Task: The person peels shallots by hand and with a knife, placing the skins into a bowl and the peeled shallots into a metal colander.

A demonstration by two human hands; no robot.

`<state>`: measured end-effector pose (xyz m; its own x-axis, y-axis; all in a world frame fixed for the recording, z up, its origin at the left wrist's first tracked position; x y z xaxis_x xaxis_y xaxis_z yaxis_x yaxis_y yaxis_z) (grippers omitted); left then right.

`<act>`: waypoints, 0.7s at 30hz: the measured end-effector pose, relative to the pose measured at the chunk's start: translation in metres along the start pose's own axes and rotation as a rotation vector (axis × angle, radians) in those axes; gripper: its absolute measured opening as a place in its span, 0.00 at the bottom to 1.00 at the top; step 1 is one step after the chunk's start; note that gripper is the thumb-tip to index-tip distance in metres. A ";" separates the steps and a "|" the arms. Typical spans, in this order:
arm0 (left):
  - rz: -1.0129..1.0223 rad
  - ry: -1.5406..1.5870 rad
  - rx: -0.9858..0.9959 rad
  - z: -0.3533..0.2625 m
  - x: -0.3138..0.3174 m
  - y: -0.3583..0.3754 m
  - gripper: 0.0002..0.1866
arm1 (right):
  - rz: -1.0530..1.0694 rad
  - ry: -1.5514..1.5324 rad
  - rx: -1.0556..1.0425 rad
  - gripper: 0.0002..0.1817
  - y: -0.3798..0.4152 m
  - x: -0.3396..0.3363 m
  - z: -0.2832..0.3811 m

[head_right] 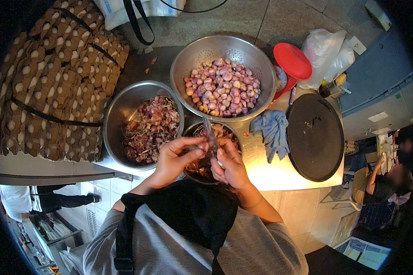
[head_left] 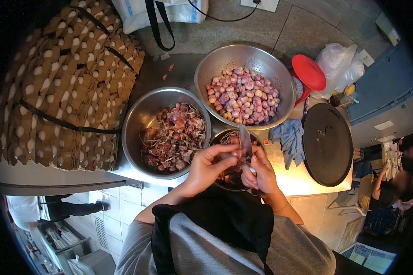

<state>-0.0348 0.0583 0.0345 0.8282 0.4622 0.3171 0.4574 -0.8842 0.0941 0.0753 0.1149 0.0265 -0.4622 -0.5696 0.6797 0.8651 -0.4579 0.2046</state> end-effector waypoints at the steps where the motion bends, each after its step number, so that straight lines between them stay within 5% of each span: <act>1: -0.014 0.042 -0.036 0.002 -0.001 -0.001 0.14 | -0.018 0.017 -0.005 0.13 0.000 -0.001 0.000; 16: 0.074 0.316 -0.284 0.011 -0.001 -0.002 0.12 | -0.123 0.136 -0.065 0.09 -0.003 -0.019 0.008; 21: 0.108 0.486 -0.334 0.008 0.000 -0.004 0.13 | -0.159 0.258 -0.141 0.19 0.002 -0.025 0.002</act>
<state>-0.0342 0.0622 0.0263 0.5852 0.3545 0.7293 0.1869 -0.9341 0.3041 0.0894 0.1296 0.0109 -0.6390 -0.6294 0.4422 0.7510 -0.6347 0.1818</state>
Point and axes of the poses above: each hand's wrist, its own y-axis away from the middle knuckle, its own x-axis out of the palm, z = x × y, the point moved 6 cm from there along -y, towards the middle knuckle, and after that the axes turned 6 degrees about -z, right-handed, at the moved point
